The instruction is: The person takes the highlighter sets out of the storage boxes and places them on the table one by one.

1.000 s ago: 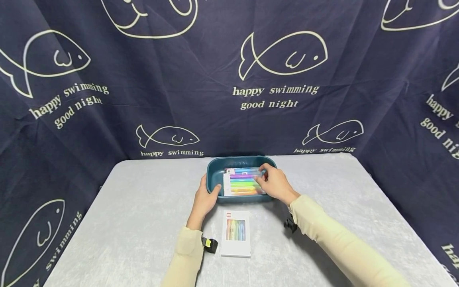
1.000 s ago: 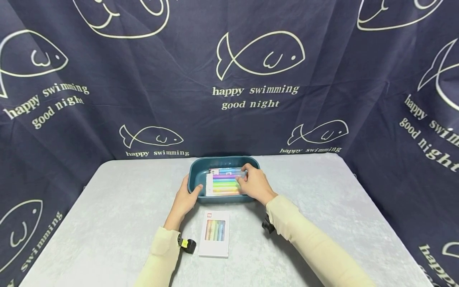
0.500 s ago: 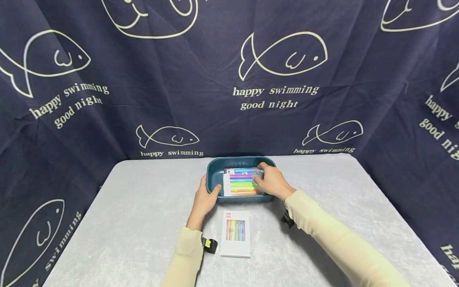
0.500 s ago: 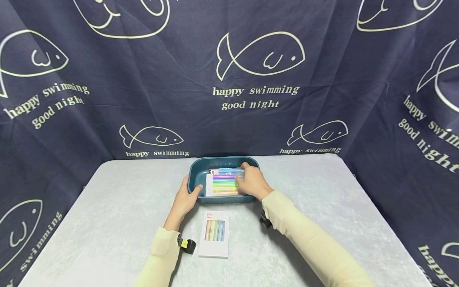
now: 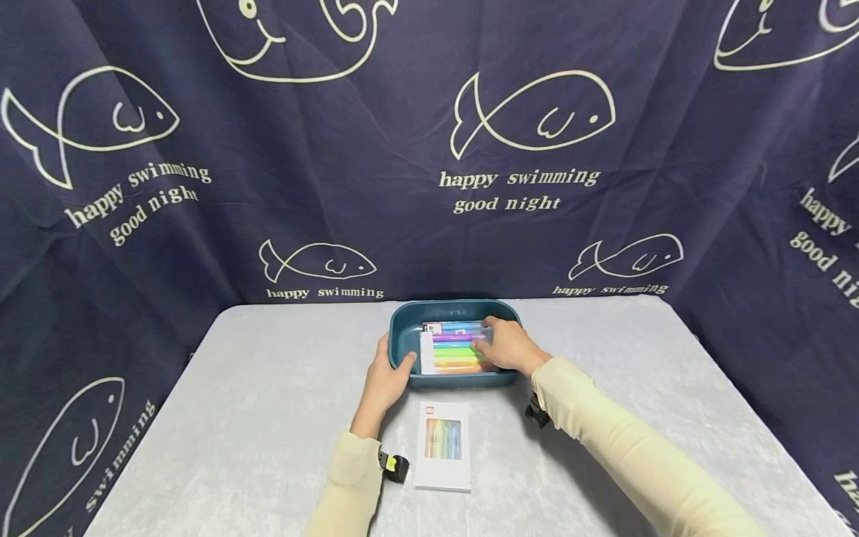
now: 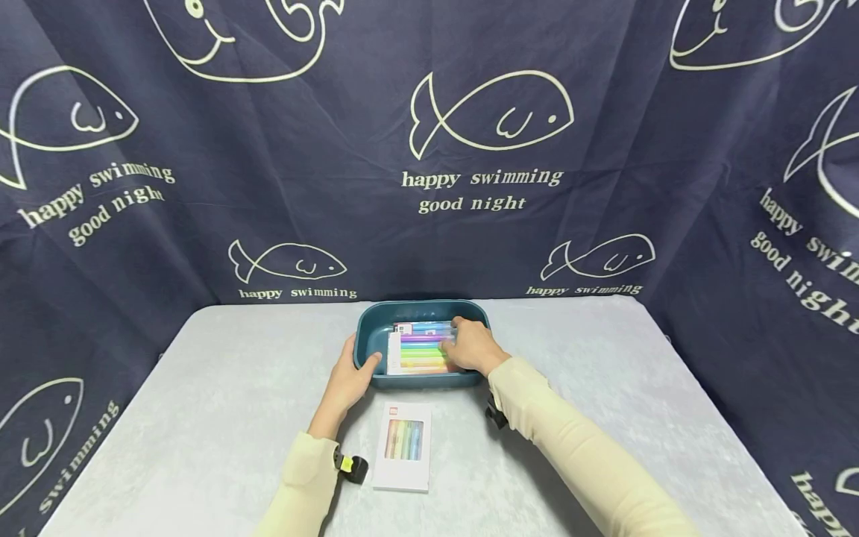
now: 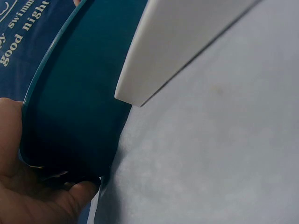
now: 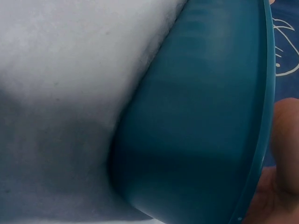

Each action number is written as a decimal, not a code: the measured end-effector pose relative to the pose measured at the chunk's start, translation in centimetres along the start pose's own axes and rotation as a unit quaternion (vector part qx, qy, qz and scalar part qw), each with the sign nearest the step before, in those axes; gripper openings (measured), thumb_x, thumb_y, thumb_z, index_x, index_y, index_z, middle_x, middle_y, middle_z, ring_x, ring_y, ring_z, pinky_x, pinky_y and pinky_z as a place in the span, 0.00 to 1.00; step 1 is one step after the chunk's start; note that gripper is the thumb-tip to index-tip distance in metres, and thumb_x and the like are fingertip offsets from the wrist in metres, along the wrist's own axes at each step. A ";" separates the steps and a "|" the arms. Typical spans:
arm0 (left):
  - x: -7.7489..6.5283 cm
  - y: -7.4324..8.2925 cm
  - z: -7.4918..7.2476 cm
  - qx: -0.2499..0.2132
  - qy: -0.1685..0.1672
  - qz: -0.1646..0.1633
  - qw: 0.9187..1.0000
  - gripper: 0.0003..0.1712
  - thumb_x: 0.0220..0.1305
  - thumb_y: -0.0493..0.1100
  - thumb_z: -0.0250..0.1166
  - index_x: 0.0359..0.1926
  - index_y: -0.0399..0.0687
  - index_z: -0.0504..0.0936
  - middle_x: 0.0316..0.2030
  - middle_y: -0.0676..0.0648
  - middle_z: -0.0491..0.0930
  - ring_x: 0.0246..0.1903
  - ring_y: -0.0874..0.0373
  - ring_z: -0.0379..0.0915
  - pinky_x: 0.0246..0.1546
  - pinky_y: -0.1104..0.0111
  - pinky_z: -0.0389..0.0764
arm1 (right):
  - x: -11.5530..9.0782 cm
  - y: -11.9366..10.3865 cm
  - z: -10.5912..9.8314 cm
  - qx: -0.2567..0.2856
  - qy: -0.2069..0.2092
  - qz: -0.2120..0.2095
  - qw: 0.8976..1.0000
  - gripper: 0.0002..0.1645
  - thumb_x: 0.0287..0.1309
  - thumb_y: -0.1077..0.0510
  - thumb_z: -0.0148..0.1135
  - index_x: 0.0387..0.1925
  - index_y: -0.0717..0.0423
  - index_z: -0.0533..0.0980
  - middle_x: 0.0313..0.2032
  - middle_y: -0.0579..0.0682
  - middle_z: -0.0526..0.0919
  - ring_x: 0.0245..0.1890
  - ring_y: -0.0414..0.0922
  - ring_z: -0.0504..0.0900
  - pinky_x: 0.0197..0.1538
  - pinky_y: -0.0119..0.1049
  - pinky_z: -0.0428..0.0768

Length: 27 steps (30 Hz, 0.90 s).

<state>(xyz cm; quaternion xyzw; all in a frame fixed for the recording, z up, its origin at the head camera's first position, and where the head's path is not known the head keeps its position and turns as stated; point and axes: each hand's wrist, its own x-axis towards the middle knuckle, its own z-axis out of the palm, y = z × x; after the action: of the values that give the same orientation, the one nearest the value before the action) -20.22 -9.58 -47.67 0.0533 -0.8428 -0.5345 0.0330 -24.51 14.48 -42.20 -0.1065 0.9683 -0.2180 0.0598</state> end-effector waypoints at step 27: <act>0.0 0.0 0.2 -0.005 0.004 0.004 1.000 0.40 0.68 0.48 0.61 0.76 0.45 0.59 0.72 0.34 0.67 0.71 0.35 0.64 0.71 0.42 0.65 | 0.9 0.5 -0.5 -0.012 -0.030 -0.025 0.999 0.26 0.64 0.48 0.64 0.54 0.65 0.75 0.23 0.52 0.85 0.30 0.47 0.82 0.48 0.48 0.81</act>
<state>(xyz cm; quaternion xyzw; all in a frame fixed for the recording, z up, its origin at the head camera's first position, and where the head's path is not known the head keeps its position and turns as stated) -20.27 -9.38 -47.74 0.0519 -0.8403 -0.5383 0.0389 -25.52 14.95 -42.05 -0.1376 0.9656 -0.2045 0.0823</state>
